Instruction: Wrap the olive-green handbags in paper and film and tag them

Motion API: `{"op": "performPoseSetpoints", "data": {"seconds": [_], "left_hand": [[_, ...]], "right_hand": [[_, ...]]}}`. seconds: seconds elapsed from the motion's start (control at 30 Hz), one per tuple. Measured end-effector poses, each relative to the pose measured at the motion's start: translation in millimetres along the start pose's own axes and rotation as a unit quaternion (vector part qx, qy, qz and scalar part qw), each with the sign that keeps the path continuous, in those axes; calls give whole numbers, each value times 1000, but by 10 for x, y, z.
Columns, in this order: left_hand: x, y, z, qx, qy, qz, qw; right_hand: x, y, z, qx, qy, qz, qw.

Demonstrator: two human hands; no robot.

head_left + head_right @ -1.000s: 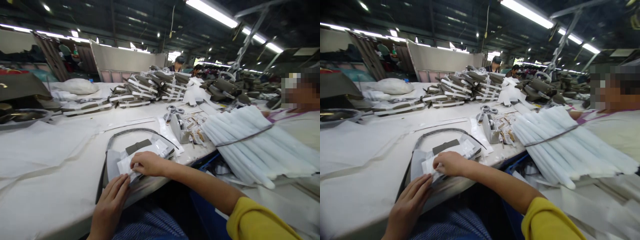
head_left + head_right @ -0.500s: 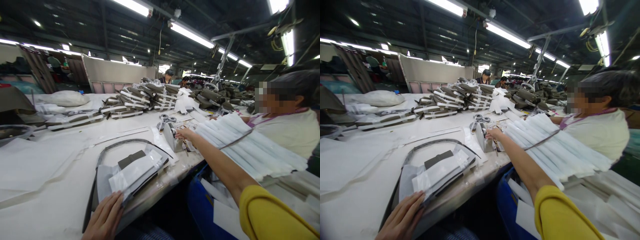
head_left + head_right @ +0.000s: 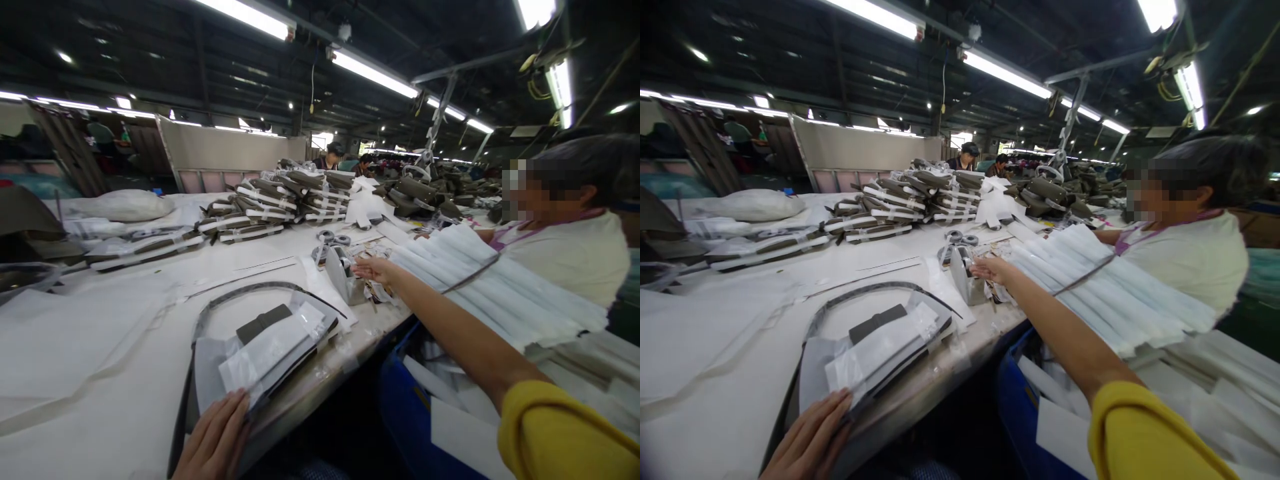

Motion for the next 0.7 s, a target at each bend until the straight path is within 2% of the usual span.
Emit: {"op": "performPoseSetpoints", "data": {"seconds": [0.17,0.27,0.33,0.5,0.7], "left_hand": [[25,10,6,-30,4,-24,999],[56,5,-41,-33,2,-30,999],[75,5,-72,-37,8,-32,999],[66,8,-76,-53,22,-40,998],[32,13,-45,-92,14,-59,994]], "right_hand": [[-188,-213,-530,-23,-22,-5,999],[-215,-480,-806,-43,-47,-9,998],[-193,-692,-880,-52,-71,-9,996],[-118,-1109,-715,-70,-124,-6,990],[-238,-1193,-395,-94,-154,-92,979]]}}
Point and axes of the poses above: each hand's wrist, its own z-axis towards the middle knuckle, its own x-axis out of the palm, y = z × x, the point moved 6 cm from there along z, towards the middle knuckle, and after that the axes turned 14 degrees about -z, right-handed, at the moved point
